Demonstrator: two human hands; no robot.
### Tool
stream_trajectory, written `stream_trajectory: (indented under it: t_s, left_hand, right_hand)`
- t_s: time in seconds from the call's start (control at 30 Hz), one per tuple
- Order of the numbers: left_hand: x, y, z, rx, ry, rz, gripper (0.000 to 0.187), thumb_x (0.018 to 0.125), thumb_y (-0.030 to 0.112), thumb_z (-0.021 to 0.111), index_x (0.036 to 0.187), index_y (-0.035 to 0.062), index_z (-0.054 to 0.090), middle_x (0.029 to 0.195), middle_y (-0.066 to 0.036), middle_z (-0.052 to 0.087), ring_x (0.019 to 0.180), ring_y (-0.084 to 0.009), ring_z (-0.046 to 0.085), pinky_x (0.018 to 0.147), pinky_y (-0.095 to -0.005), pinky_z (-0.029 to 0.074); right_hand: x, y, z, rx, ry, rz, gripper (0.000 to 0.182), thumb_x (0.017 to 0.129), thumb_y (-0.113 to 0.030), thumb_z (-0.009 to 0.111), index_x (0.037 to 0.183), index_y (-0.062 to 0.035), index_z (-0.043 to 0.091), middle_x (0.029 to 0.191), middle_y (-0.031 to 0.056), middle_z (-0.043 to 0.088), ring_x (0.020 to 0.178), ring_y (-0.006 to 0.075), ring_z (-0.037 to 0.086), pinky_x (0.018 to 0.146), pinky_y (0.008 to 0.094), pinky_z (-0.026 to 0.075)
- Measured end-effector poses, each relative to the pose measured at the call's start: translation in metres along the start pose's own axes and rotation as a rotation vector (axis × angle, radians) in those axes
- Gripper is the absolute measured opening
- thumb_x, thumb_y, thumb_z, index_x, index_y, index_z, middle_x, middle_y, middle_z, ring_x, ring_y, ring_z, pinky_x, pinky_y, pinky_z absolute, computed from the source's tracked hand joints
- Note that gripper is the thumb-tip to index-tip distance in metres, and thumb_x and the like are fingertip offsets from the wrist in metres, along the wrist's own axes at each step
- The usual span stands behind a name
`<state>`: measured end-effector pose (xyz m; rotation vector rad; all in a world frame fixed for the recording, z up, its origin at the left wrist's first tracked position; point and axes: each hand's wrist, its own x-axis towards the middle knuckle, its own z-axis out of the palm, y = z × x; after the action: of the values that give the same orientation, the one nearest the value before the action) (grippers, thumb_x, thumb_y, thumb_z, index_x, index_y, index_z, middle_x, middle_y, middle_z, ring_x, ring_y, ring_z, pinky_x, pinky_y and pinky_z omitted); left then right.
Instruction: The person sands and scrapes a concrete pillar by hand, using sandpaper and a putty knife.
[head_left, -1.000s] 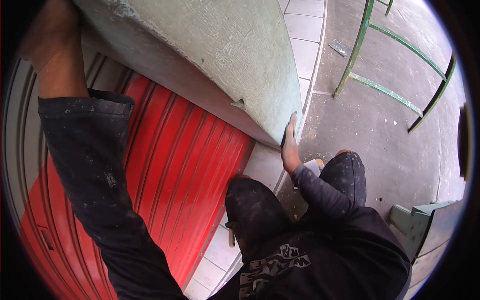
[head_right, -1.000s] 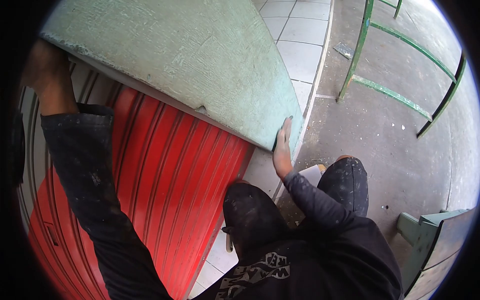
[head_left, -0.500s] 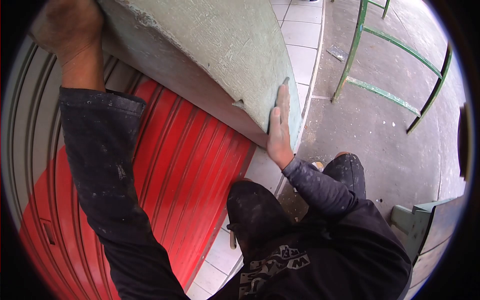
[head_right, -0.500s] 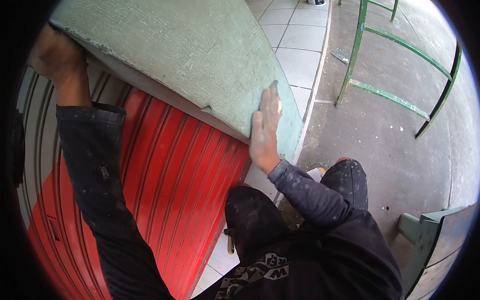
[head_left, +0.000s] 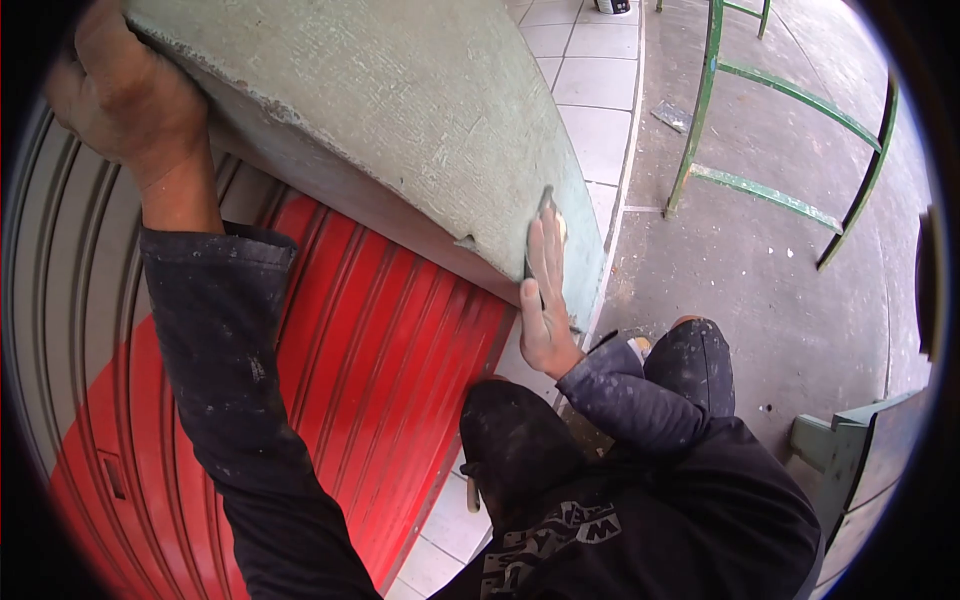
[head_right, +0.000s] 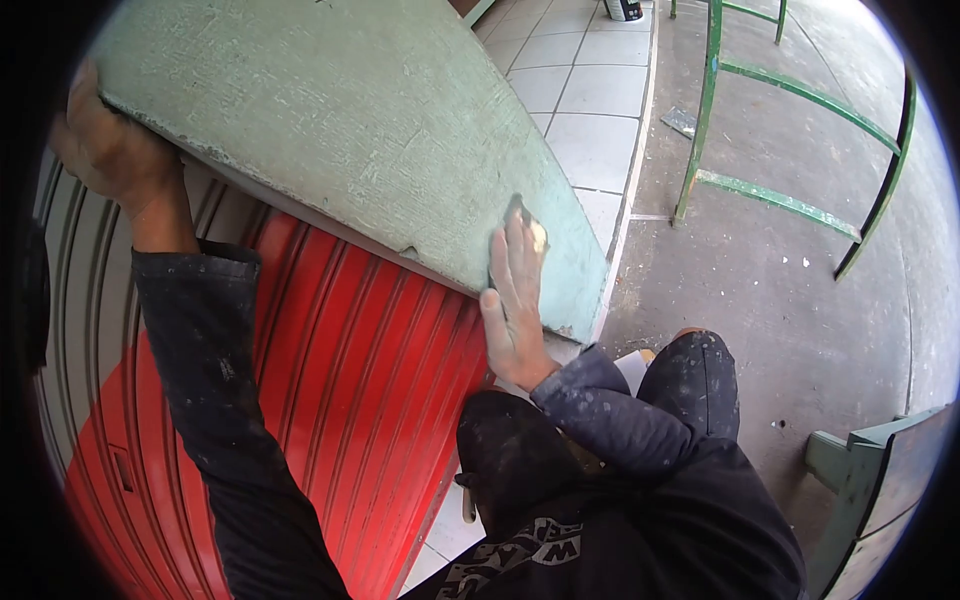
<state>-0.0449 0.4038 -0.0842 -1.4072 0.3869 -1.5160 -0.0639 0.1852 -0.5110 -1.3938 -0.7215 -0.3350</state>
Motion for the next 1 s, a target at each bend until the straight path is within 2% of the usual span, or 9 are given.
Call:
stream_trajectory:
  t_s: [0.1, 0.23, 0.4, 0.57, 0.63, 0.73, 0.93, 0.97, 1.0]
  left_hand:
    - [0.003, 0.004, 0.001, 0.002, 0.083, -0.024, 0.051, 0.079, 0.022, 0.088, 0.121, 0.0037, 0.064, 0.113, -0.007, 0.076, 0.099, -0.0278, 0.069, 0.090, -0.0408, 0.051]
    - [0.000, -0.005, -0.004, -0.080, 0.044, 0.042, 0.057, 0.074, 0.023, 0.091, 0.120, 0.0029, 0.065, 0.114, -0.008, 0.075, 0.102, -0.0283, 0.070, 0.092, -0.0417, 0.052]
    - [0.000, -0.006, -0.007, -0.078, 0.029, 0.027, 0.060, 0.072, 0.024, 0.093, 0.120, 0.0026, 0.064, 0.111, -0.009, 0.075, 0.099, -0.0282, 0.071, 0.090, -0.0399, 0.054]
    - [0.002, -0.015, -0.005, -0.102, 0.013, 0.096, 0.052, 0.075, 0.022, 0.092, 0.116, 0.0022, 0.067, 0.107, -0.009, 0.075, 0.094, -0.0274, 0.073, 0.086, -0.0382, 0.057]
    - [0.002, -0.015, -0.006, -0.099, -0.019, 0.094, 0.050, 0.076, 0.022, 0.091, 0.115, 0.0020, 0.067, 0.106, -0.009, 0.075, 0.094, -0.0270, 0.073, 0.086, -0.0381, 0.057]
    - [-0.002, -0.018, -0.009, -0.394, -0.166, -0.166, 0.049, 0.077, 0.020, 0.091, 0.115, 0.0010, 0.066, 0.106, -0.010, 0.075, 0.094, -0.0265, 0.073, 0.086, -0.0383, 0.057]
    - [-0.002, -0.004, -0.007, -0.438, -0.118, -0.194, 0.062, 0.072, 0.023, 0.094, 0.120, -0.0014, 0.062, 0.110, -0.016, 0.073, 0.098, -0.0294, 0.071, 0.086, -0.0402, 0.059]
    - [0.000, -0.001, -0.008, -0.408, -0.111, -0.161, 0.063, 0.072, 0.023, 0.094, 0.120, -0.0015, 0.061, 0.111, -0.016, 0.072, 0.098, -0.0297, 0.071, 0.087, -0.0405, 0.058]
    - [0.001, 0.001, -0.010, -0.375, -0.107, -0.136, 0.064, 0.072, 0.024, 0.094, 0.120, -0.0016, 0.061, 0.111, -0.016, 0.072, 0.099, -0.0301, 0.070, 0.088, -0.0408, 0.058]
  right_hand:
    - [-0.035, 0.091, -0.004, 0.069, 0.055, 0.364, 0.065, 0.112, -0.039, 0.028, 0.166, -0.0047, 0.015, 0.172, 0.0221, 0.010, 0.160, 0.0355, 0.007, 0.128, 0.0455, 0.004]
    - [0.028, 0.161, -0.029, 0.420, 0.041, 0.813, 0.065, 0.112, -0.039, 0.027, 0.165, -0.0044, 0.016, 0.172, 0.0208, 0.009, 0.160, 0.0352, 0.007, 0.128, 0.0449, 0.004]
    - [-0.003, 0.119, -0.014, 0.240, 0.043, 0.433, 0.064, 0.112, -0.040, 0.026, 0.165, -0.0041, 0.017, 0.173, 0.0192, 0.009, 0.160, 0.0347, 0.007, 0.128, 0.0442, 0.003]
    - [0.001, 0.181, -0.027, 0.292, 0.077, 0.643, 0.064, 0.113, -0.040, 0.025, 0.165, -0.0038, 0.018, 0.173, 0.0175, 0.009, 0.160, 0.0342, 0.007, 0.128, 0.0435, 0.002]
    - [0.046, 0.155, -0.029, 0.143, 0.072, 0.492, 0.064, 0.113, -0.040, 0.025, 0.165, -0.0037, 0.018, 0.174, 0.0169, 0.009, 0.160, 0.0341, 0.006, 0.128, 0.0432, 0.002]
    - [0.047, 0.115, -0.022, 0.070, 0.087, 0.272, 0.064, 0.113, -0.041, 0.025, 0.165, -0.0035, 0.019, 0.174, 0.0159, 0.009, 0.160, 0.0338, 0.006, 0.128, 0.0428, 0.002]
    - [-0.001, 0.223, -0.031, 0.494, 0.133, 0.837, 0.066, 0.113, -0.043, 0.021, 0.164, -0.0020, 0.018, 0.170, 0.0196, 0.020, 0.155, 0.0276, 0.026, 0.127, 0.0344, 0.019]
    - [0.014, 0.220, -0.034, 0.088, 0.057, 0.586, 0.061, 0.114, -0.038, 0.023, 0.166, -0.0076, 0.014, 0.158, 0.0246, 0.044, 0.142, 0.0301, 0.048, 0.119, 0.0348, 0.035]
    - [0.053, 0.155, -0.046, 0.185, 0.017, 0.593, 0.068, 0.113, -0.047, 0.022, 0.163, -0.0010, 0.024, 0.165, 0.0225, 0.032, 0.150, 0.0285, 0.036, 0.123, 0.0344, 0.026]
